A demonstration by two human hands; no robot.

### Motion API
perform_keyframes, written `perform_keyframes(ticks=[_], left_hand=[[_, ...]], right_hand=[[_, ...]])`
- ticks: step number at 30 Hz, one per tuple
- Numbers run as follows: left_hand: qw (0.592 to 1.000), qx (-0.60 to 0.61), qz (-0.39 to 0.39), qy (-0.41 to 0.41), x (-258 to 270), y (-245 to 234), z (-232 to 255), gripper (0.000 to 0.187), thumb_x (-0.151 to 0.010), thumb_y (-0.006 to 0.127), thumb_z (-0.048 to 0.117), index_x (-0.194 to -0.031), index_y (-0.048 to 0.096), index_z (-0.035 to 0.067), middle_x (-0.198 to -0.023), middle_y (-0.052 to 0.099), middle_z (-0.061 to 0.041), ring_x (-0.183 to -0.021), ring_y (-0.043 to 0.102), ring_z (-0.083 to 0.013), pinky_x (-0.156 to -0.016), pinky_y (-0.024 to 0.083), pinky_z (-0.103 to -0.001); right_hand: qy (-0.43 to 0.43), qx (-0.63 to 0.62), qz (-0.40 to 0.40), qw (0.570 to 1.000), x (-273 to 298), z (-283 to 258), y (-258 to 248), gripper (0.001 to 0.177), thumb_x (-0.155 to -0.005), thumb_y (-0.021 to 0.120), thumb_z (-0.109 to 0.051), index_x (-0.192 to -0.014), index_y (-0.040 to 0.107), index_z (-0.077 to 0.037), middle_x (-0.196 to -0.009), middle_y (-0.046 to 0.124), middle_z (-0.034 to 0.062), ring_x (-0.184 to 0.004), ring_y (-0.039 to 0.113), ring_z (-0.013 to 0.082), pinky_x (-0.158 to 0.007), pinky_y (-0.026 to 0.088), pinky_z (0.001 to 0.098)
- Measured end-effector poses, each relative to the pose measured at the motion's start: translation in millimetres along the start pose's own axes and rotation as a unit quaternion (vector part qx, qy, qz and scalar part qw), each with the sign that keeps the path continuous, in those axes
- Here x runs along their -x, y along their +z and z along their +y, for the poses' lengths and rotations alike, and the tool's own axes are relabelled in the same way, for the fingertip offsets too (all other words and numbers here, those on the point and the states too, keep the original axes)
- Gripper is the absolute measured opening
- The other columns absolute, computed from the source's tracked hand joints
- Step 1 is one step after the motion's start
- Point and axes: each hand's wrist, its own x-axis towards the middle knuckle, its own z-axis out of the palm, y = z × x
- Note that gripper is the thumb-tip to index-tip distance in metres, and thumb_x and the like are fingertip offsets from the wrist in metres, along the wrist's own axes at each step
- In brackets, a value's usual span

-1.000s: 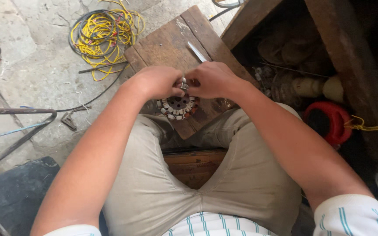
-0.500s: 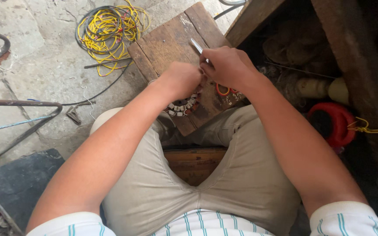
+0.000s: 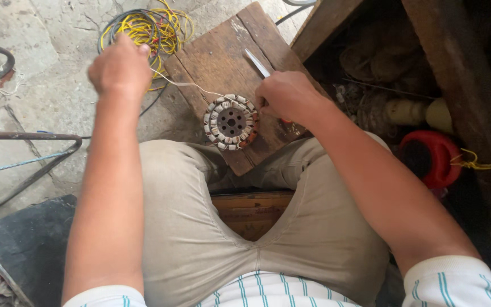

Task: The person sits on a low stool and uses red-handled scissors to trim and adjust white wires on a circular electrical component, likely a motor stator, resting on a wooden block. The person repeatedly cuts wire ends and manipulates the component with both hands.

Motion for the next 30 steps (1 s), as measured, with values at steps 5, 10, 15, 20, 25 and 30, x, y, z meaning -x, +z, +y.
perform_keyframes(ticks=[5, 10, 15, 20, 25, 30], left_hand=[[0.967, 0.137, -0.022, 0.215, 23.1, 9.3, 43.5, 0.055, -0.092, 0.076, 0.035, -0.134, 0.055, 0.007, -0.114, 0.070, -0.014, -0.104, 0.070, -0.0346, -0.085, 0.053, -0.050], [0.919, 0.089, -0.200, 0.329, 56.1, 3.8, 82.3, 0.026, -0.089, 0.076, 0.036, -0.106, 0.071, 0.017, -0.104, 0.074, -0.006, -0.102, 0.069, -0.0294, -0.085, 0.054, -0.046], [0.881, 0.098, -0.178, 0.426, 59.9, 15.7, 92.9, 0.026, -0.082, 0.078, 0.028, -0.102, 0.068, 0.014, -0.100, 0.072, -0.008, -0.099, 0.069, -0.0322, -0.079, 0.054, -0.046], [0.839, 0.091, -0.051, 0.535, 68.4, 51.4, 100.3, 0.015, -0.082, 0.069, 0.016, -0.096, 0.067, 0.011, -0.094, 0.069, -0.009, -0.090, 0.070, -0.0322, -0.067, 0.056, -0.046], [0.834, 0.032, 0.014, 0.550, 70.0, 69.1, 115.9, 0.009, -0.085, 0.062, 0.009, -0.089, 0.068, 0.012, -0.090, 0.068, -0.008, -0.086, 0.072, -0.0311, -0.068, 0.057, -0.045], [0.838, 0.049, 0.006, 0.543, 72.6, 83.0, 112.1, 0.012, -0.081, 0.063, 0.008, -0.091, 0.069, 0.008, -0.090, 0.069, -0.011, -0.080, 0.072, -0.0328, -0.063, 0.057, -0.045]], right_hand=[[-0.011, 0.045, 0.009, 0.999, -6.4, -4.6, 8.8, 0.008, -0.075, 0.081, -0.020, -0.082, 0.079, -0.019, -0.080, 0.074, 0.0048, -0.079, 0.071, 0.0281, -0.066, 0.057, 0.0423], [0.005, 0.018, -0.005, 1.000, -3.7, -12.3, 5.2, 0.014, -0.073, 0.082, -0.029, -0.081, 0.078, -0.019, -0.080, 0.074, 0.0040, -0.077, 0.071, 0.0273, -0.066, 0.056, 0.0415], [0.049, -0.120, 0.070, 0.989, -12.1, -9.9, -18.6, 0.018, -0.088, 0.077, -0.035, -0.095, 0.077, -0.019, -0.079, 0.072, 0.0074, -0.070, 0.071, 0.0270, -0.063, 0.055, 0.0418], [0.088, -0.103, 0.172, 0.976, 5.1, 7.4, -21.5, 0.017, -0.090, 0.072, -0.028, -0.101, 0.072, -0.014, -0.083, 0.074, 0.0070, -0.077, 0.073, 0.0269, -0.068, 0.056, 0.0421], [0.071, -0.008, 0.087, 0.994, 2.8, 8.6, -15.2, 0.016, -0.089, 0.074, -0.031, -0.100, 0.075, -0.019, -0.086, 0.074, 0.0088, -0.083, 0.071, 0.0324, -0.070, 0.055, 0.0459], [0.082, 0.018, 0.080, 0.993, -0.4, 10.2, -8.2, 0.020, -0.092, 0.073, -0.036, -0.100, 0.074, -0.018, -0.090, 0.075, 0.0078, -0.089, 0.071, 0.0324, -0.073, 0.055, 0.0468]])
